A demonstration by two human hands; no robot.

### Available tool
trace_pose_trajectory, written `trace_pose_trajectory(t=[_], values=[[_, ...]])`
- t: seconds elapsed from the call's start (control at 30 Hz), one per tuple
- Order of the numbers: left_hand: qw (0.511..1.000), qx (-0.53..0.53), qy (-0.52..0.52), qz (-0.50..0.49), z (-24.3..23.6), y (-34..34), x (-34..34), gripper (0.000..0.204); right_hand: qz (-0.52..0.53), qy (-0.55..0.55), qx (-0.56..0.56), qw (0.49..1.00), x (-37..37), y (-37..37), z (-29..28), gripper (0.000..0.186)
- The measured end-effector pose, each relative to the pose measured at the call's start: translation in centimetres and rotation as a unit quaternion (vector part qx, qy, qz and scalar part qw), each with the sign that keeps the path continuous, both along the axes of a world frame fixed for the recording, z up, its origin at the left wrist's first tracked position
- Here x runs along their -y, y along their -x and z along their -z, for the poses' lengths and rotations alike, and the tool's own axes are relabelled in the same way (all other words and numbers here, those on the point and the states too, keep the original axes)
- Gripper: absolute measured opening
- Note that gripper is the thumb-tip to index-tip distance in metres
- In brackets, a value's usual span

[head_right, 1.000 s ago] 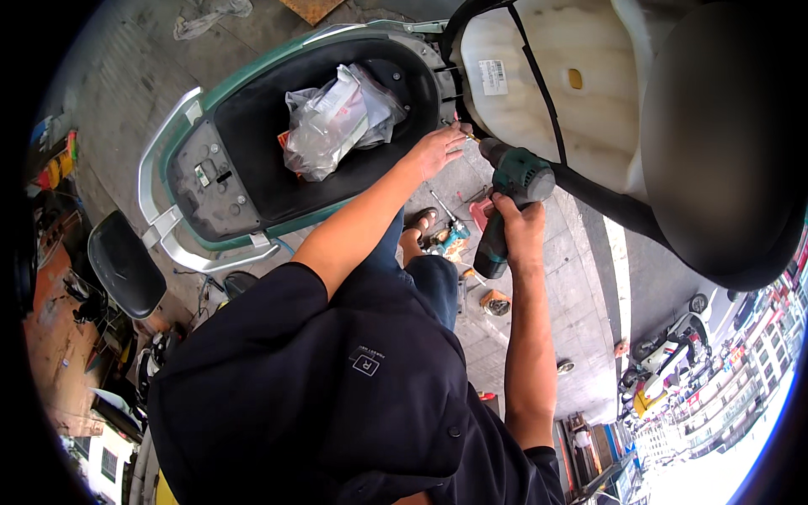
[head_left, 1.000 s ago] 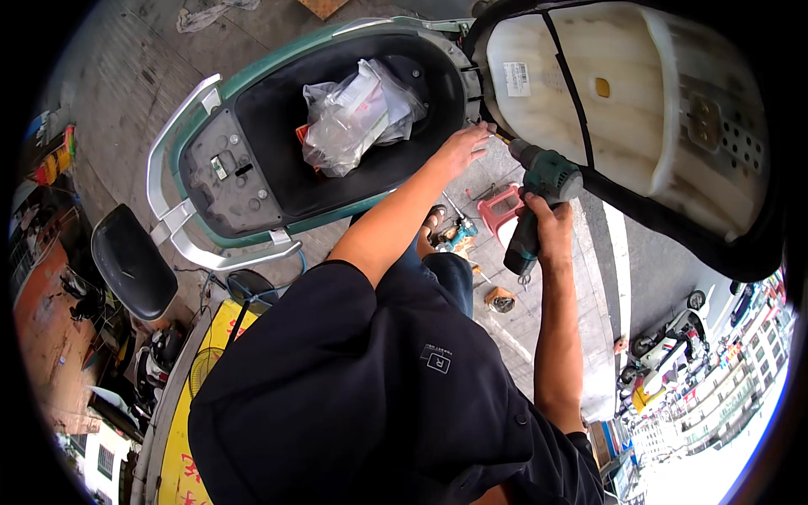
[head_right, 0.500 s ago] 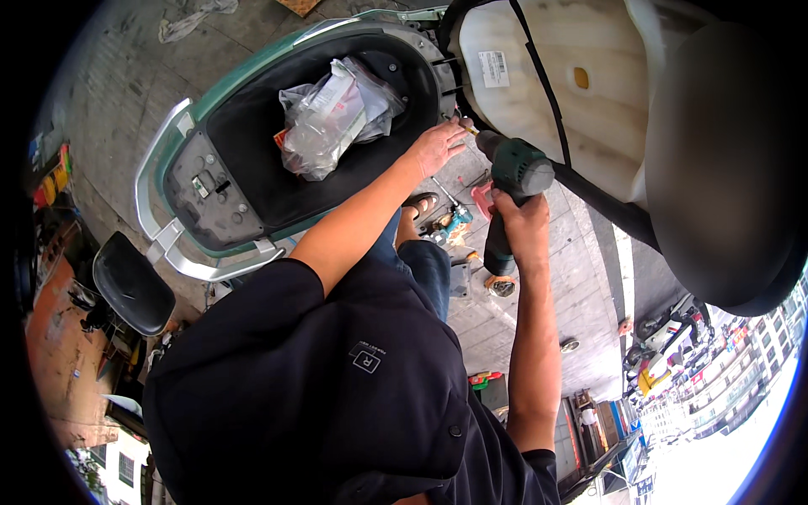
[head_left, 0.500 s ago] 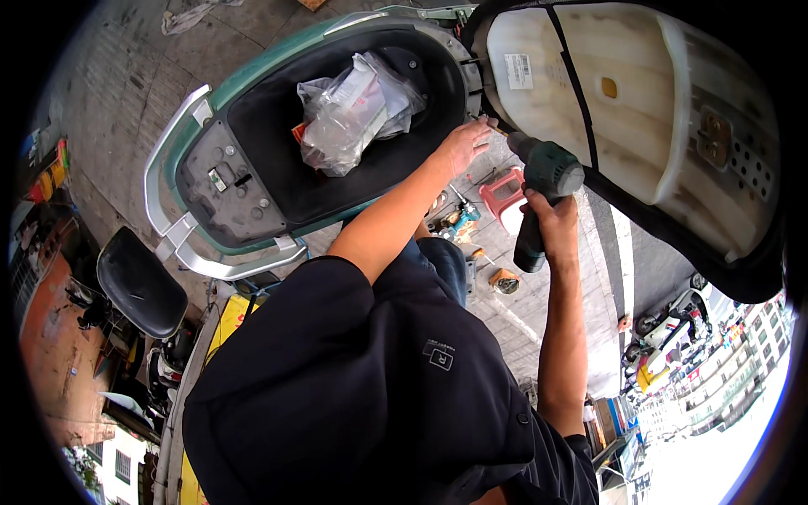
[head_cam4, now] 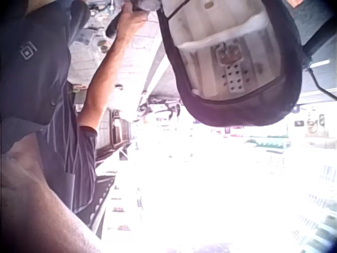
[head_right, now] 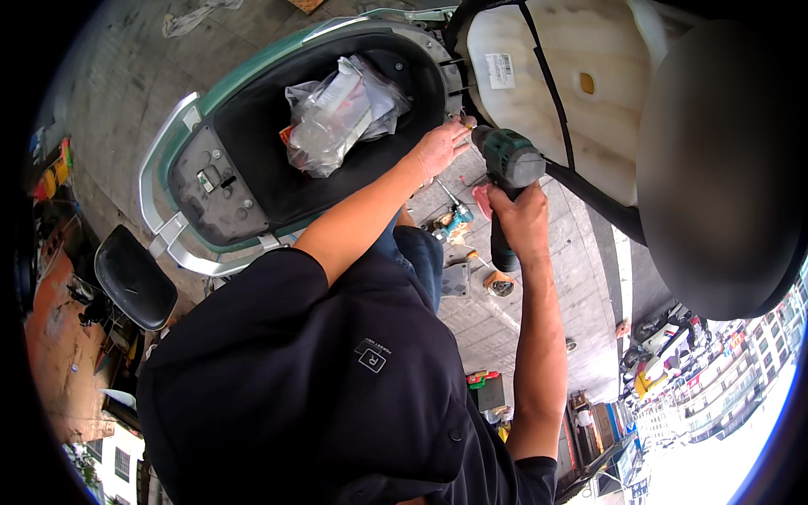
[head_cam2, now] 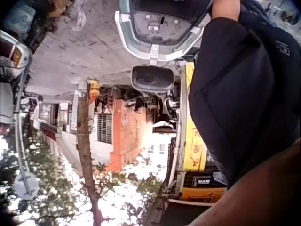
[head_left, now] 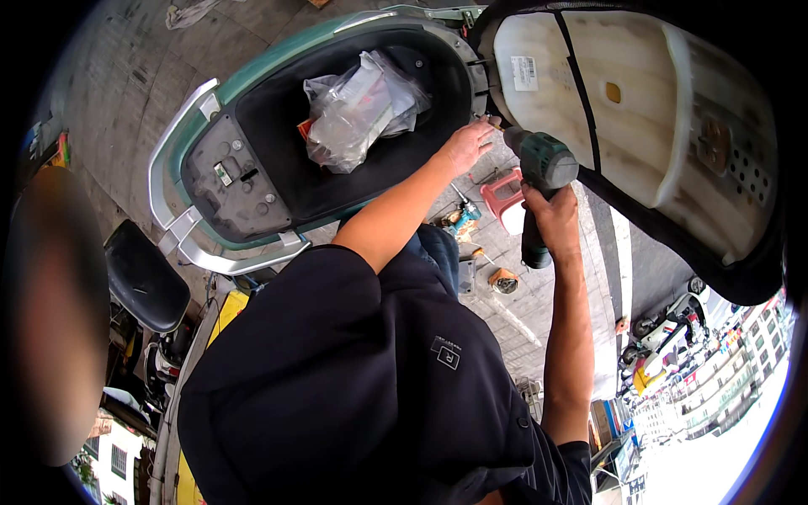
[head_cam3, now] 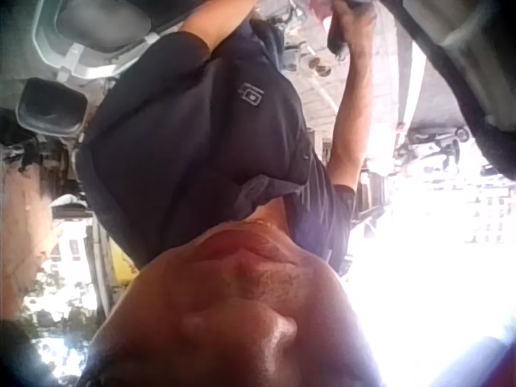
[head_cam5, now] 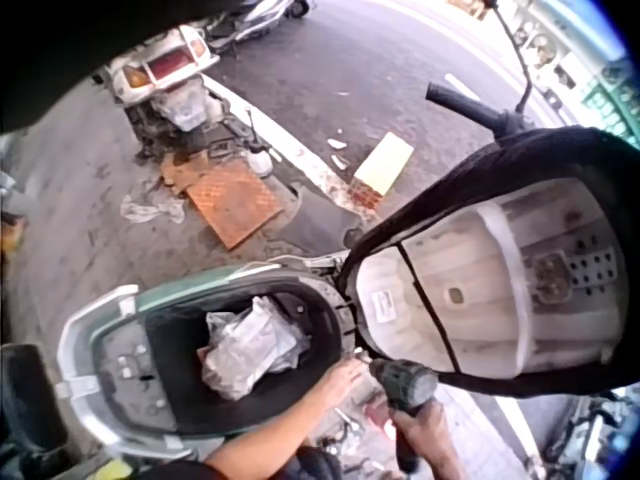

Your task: The person removes items and unscrews bolts from a scooter storage compartment using power drills, detaches the seat from the scooter, and removes the seat cover from the cushion.

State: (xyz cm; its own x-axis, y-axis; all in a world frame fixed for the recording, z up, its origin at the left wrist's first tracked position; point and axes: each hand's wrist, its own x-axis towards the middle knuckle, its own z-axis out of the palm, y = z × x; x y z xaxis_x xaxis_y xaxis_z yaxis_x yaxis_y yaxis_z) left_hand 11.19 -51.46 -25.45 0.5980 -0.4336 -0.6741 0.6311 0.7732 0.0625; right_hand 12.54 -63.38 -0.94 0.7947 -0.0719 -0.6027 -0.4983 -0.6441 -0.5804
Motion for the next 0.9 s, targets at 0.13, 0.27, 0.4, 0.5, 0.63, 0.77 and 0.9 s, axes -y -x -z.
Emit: trace_pose_trajectory(t=[0.13, 0.27, 0.4, 0.5, 0.63, 0.77, 0.9], values=[[1.000, 0.020, -0.003, 0.014, -0.2, 0.0, -0.3, 0.022, -0.006, -0.017, 0.025, 1.000, -0.3, 0.0, 0.2, 0.032], [0.999, 0.028, -0.008, 0.021, -0.5, 0.0, -0.4, 0.026, 0.035, -0.023, -0.035, 0.998, -0.2, -0.1, 0.1, 0.030], [1.000, 0.016, -0.009, 0.020, -0.6, -0.1, -0.4, 0.028, 0.013, -0.015, -0.027, 0.999, -0.1, -0.2, 0.4, 0.032], [1.000, 0.005, 0.005, 0.010, -0.6, -0.3, -0.4, 0.030, 0.000, 0.012, -0.016, 1.000, -0.5, -0.3, 0.6, 0.034], [1.000, 0.010, 0.006, 0.013, -0.8, -0.1, -0.3, 0.032, -0.035, 0.050, -0.015, 0.998, -1.6, -0.6, 0.1, 0.035], [0.998, 0.052, -0.016, 0.035, -0.7, 0.4, -0.7, 0.030, 0.000, 0.042, -0.012, 0.999, -1.2, 1.0, -0.7, 0.034], [0.997, 0.044, -0.024, 0.057, -1.3, 0.4, -0.8, 0.029, 0.040, 0.011, -0.008, 0.999, -0.2, 2.4, -0.2, 0.032]])
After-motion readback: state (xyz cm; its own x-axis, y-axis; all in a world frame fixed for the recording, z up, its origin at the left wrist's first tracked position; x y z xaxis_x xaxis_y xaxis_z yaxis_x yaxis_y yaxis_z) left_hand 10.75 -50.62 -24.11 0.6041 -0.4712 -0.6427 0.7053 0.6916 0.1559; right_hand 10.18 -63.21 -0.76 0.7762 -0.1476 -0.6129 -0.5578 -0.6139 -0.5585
